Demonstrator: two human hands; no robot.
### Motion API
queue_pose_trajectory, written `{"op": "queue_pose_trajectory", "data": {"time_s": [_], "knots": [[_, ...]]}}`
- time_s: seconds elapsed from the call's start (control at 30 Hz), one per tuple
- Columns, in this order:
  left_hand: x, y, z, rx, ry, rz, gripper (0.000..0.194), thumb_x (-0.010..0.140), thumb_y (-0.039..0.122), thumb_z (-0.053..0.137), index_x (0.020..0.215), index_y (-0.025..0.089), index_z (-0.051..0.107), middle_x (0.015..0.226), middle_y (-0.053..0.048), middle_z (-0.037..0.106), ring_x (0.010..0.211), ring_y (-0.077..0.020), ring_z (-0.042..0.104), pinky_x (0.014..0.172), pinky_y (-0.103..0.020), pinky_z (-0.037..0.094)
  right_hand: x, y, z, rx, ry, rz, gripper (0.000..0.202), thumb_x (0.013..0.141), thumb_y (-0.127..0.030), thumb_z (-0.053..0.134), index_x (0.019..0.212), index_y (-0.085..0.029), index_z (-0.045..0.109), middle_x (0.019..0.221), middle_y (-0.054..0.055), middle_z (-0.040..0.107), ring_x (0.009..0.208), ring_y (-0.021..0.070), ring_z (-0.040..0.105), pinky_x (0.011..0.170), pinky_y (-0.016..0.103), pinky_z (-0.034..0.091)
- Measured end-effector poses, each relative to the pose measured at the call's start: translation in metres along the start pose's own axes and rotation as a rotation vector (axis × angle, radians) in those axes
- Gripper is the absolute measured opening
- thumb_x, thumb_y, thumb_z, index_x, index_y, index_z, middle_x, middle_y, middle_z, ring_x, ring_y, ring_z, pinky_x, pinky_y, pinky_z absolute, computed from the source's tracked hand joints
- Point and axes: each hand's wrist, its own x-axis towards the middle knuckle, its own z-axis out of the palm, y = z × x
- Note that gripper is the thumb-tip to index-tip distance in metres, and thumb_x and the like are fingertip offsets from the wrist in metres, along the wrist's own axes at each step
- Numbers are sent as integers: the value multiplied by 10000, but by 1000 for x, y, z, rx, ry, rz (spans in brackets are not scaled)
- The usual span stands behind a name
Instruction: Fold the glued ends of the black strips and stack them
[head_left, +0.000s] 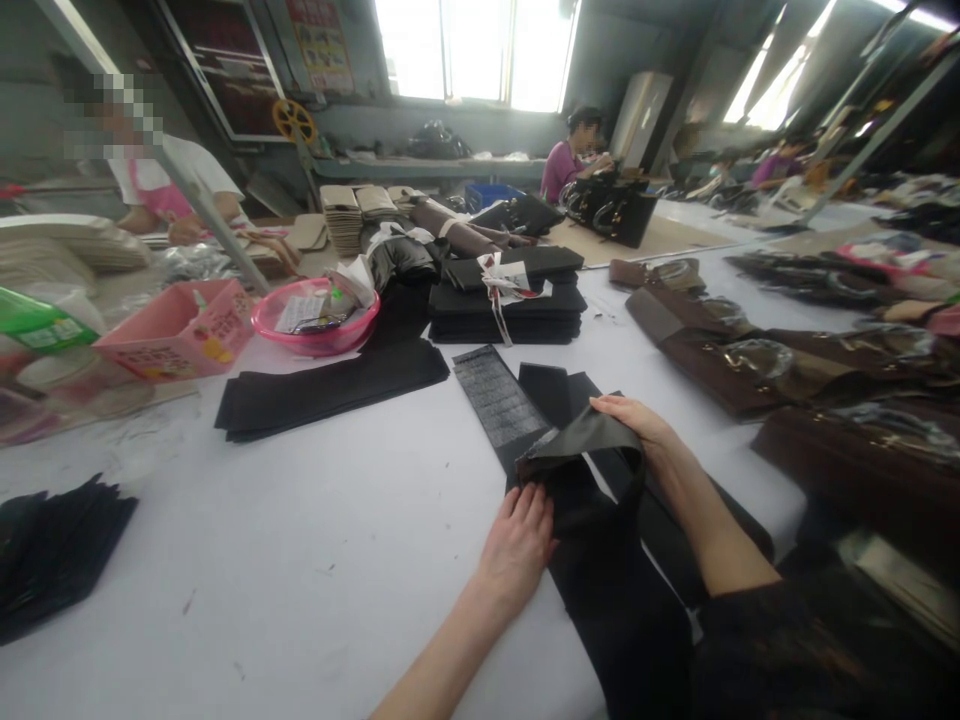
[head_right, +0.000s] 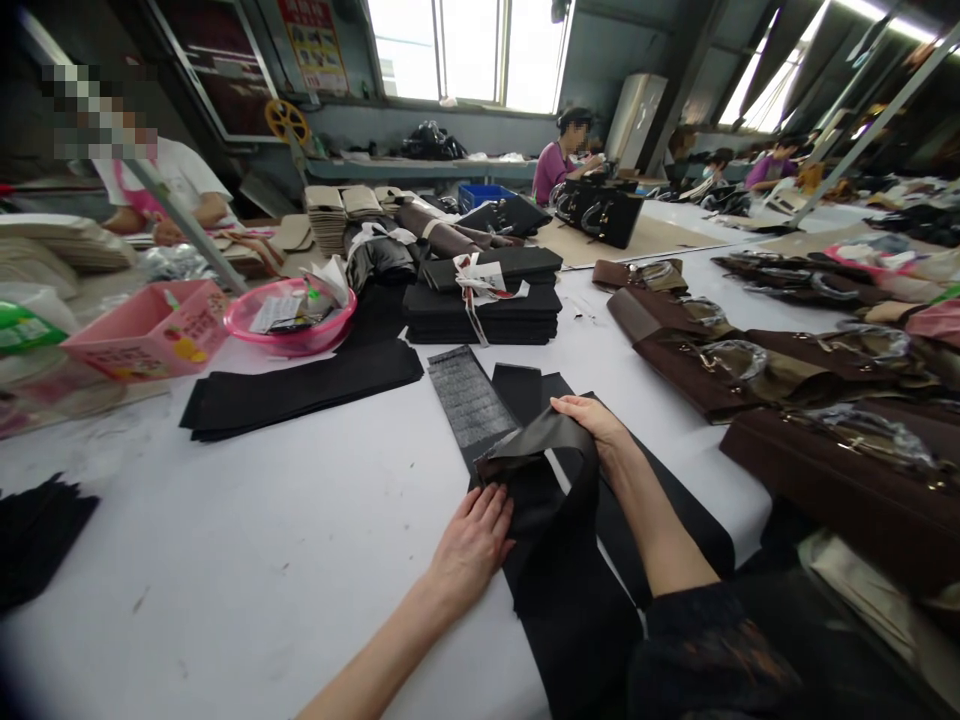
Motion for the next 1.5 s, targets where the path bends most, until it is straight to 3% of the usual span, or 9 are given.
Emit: {"op": "queue_pose_trajectory", "data": {"time_s": [0.33, 0.5, 0.63, 0.77, 0.83, 0.93, 1.1, 1.33, 1.5], "knots": [[-3, -1, -18, -478, 87, -97, 377, 876, 268, 553, 1234, 150, 573, 1334, -149, 525, 1296, -308, 421, 1110, -480, 309, -104, 38, -2, -66, -117, 17, 326, 750, -434, 727, 926, -178, 628, 924, 52, 701, 844, 204, 660, 749, 300, 539], [-6, 19, -43, -1490, 167, -629, 416, 944, 468, 383, 1110, 174, 626, 1047, -120, 666, 975, -259, 633, 846, -376, 508, -125, 68, 35, -48, -125, -66, 364, 792, -435, 681, 1041, -178, 617, 1045, 72, 686, 946, 239, 644, 867, 367, 512], [-2, 30, -54, -2074, 192, -937, 593, 785, 607, 605, 1146, 136, 624, 991, -132, 703, 956, -279, 650, 860, -375, 498, -125, 82, 50, -116, -133, -151, 378, 815, -426, 654, 1094, -175, 611, 1066, 71, 679, 996, 234, 627, 907, 359, 486], [-5, 31, -51, -2028, 181, -993, 609, 626, 421, 827, 1119, 111, 649, 1010, -142, 711, 962, -291, 654, 909, -381, 472, -118, 79, 34, -277, -202, -68, 403, 874, -531, 520, 1006, -165, 623, 869, 65, 695, 756, 207, 664, 668, 310, 526], [-9, 28, -48, -2005, 174, -993, 556, 665, 394, 804, 1117, 109, 651, 1042, -147, 704, 959, -284, 657, 905, -372, 472, -110, 75, 19, -419, -85, -34, 432, 905, -552, 428, 950, -173, 630, 774, 54, 678, 614, 187, 646, 550, 287, 492], [-14, 24, -46, -1990, 150, -945, 499, 729, 362, 759, 1148, 120, 637, 1104, -146, 685, 976, -278, 652, 893, -358, 475, -96, 70, 7, -713, 169, -282, 281, 887, -450, 511, 919, -219, 669, 872, 40, 667, 735, 181, 649, 654, 281, 496], [-16, 23, -47, -1980, 161, -902, 531, 771, 335, 726, 1240, 129, 584, 1154, -145, 665, 1017, -273, 636, 904, -355, 470, -83, 64, 18, -931, 114, -577, 193, 871, -308, 572, 1029, -282, 681, 1023, 15, 639, 913, 176, 611, 780, 279, 477], [-16, 25, -44, -1978, 172, -903, 526, 771, 343, 725, 1235, 136, 588, 1142, -139, 671, 997, -267, 643, 893, -354, 477, -70, 55, 28, -1190, 11, -710, 155, 882, -229, 564, 965, -268, 689, 1014, 14, 647, 968, 179, 586, 843, 288, 438], [-15, 27, -45, -1948, 179, -921, 477, 743, 342, 746, 1149, 117, 633, 1098, -143, 686, 973, -269, 649, 905, -369, 473, -57, 56, 35, -1211, 123, -656, 107, 873, -244, 561, 868, -240, 668, 892, -3, 652, 841, 148, 601, 737, 251, 410]]}}
